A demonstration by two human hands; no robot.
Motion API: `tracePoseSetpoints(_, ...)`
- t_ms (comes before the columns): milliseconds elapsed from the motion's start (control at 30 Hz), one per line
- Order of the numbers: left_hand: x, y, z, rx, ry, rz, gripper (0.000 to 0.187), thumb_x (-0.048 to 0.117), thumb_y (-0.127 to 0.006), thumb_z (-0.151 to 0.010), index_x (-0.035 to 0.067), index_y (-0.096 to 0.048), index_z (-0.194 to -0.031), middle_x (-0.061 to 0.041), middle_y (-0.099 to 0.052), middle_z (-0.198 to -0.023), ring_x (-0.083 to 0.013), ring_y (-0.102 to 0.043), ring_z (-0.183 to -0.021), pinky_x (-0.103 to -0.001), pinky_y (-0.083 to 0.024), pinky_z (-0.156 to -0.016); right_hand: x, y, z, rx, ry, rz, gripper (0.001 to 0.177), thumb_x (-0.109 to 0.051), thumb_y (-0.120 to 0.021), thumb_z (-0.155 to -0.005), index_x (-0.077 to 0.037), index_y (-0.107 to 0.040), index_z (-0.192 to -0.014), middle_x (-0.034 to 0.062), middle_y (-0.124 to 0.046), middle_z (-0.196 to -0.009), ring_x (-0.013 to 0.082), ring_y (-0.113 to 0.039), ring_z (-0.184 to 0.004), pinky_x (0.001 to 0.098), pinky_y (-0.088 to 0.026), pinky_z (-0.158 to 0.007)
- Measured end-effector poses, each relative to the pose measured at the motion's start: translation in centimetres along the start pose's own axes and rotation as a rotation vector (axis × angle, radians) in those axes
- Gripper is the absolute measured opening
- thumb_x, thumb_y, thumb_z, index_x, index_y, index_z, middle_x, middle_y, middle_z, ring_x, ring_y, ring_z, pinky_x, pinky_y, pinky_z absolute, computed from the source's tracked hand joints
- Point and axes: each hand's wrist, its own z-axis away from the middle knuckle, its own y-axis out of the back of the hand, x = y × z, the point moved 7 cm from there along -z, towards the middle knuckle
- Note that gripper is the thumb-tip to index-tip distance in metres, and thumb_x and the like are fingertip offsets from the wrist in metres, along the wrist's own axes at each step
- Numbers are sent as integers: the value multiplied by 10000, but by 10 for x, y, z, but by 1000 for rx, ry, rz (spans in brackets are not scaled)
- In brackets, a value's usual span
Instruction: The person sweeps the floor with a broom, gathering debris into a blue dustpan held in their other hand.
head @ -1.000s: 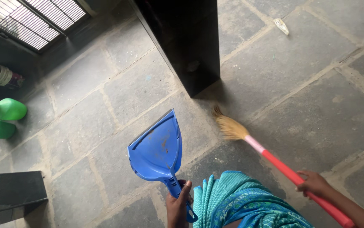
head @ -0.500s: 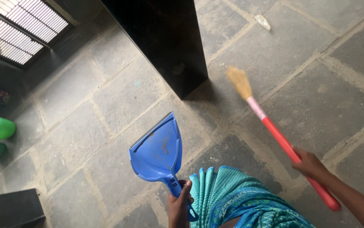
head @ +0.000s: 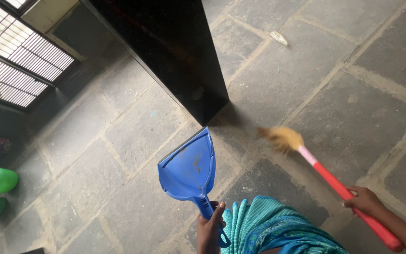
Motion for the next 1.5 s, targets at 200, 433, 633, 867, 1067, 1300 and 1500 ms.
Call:
tracePoseSetpoints(200,15,-3,-6,-90,-11,-45,457,254,-850,-783,-57,-662,-1060,-54,-632,-680,-127,-565,-529,-288,-472,-515,22,-1,41,69,74,3,835,-79,-905,-746,-140,-549,-1499,232,-764,-684,292,-692,-499,393,-559,-512)
tracePoseSetpoints(433,29,-11,-5,-200,-8,-75,429,259,-832,-788,-31,-654,-1048,-33,-624,-680,-128,-562,-541,-283,-439,-519,64,-26,76,-93,-177,-186,814,-33,-896,-754,-122,-575,-1497,233,-750,-715,292,-644,-518,433,-526,-497)
tracePoseSetpoints(633,29,-3,-9,-242,24,-193,445,290,-834,-799,-39,-669,-1048,-37,-566,-633,-128,-536,-540,-282,-397,-522,82,-64,80,60,-225,-346,943,-46,-869,-709,-43,-448,-1553,226,-740,-738,273,-676,-547,416,-570,-519)
tracePoseSetpoints(867,32,-3,-15,-271,57,-222,496,302,-844,-789,-51,-655,-1081,-44,-559,-642,-131,-539,-554,-288,-418,-539,134,-55,148,247,-285,-321,911,-78,-849,-732,-107,-462,-1556,199,-696,-720,270,-644,-547,428,-554,-530)
tracePoseSetpoints(1067,32,0,-12,-307,73,-232,475,290,-834,-788,-39,-652,-1078,-41,-581,-645,-132,-543,-542,-284,-419,-521,139,-74,161,271,-374,-417,499,-60,-770,-781,30,-656,-1259,186,-654,-691,279,-616,-530,426,-525,-514)
tracePoseSetpoints(1300,15,27,-27,-248,103,-270,420,272,-833,-790,-33,-689,-1040,-44,-576,-590,-137,-542,-509,-288,-428,-506,71,-159,90,60,-289,-458,171,-71,-702,-767,59,-688,-877,145,-647,-601,272,-607,-448,417,-497,-421)
tracePoseSetpoints(1500,18,30,-30,-267,74,-265,436,276,-841,-794,-58,-693,-1032,-48,-561,-586,-129,-541,-509,-284,-437,-510,-21,-142,1,73,-73,-602,181,-75,-757,-770,54,-722,-892,142,-693,-665,231,-647,-515,360,-538,-503)
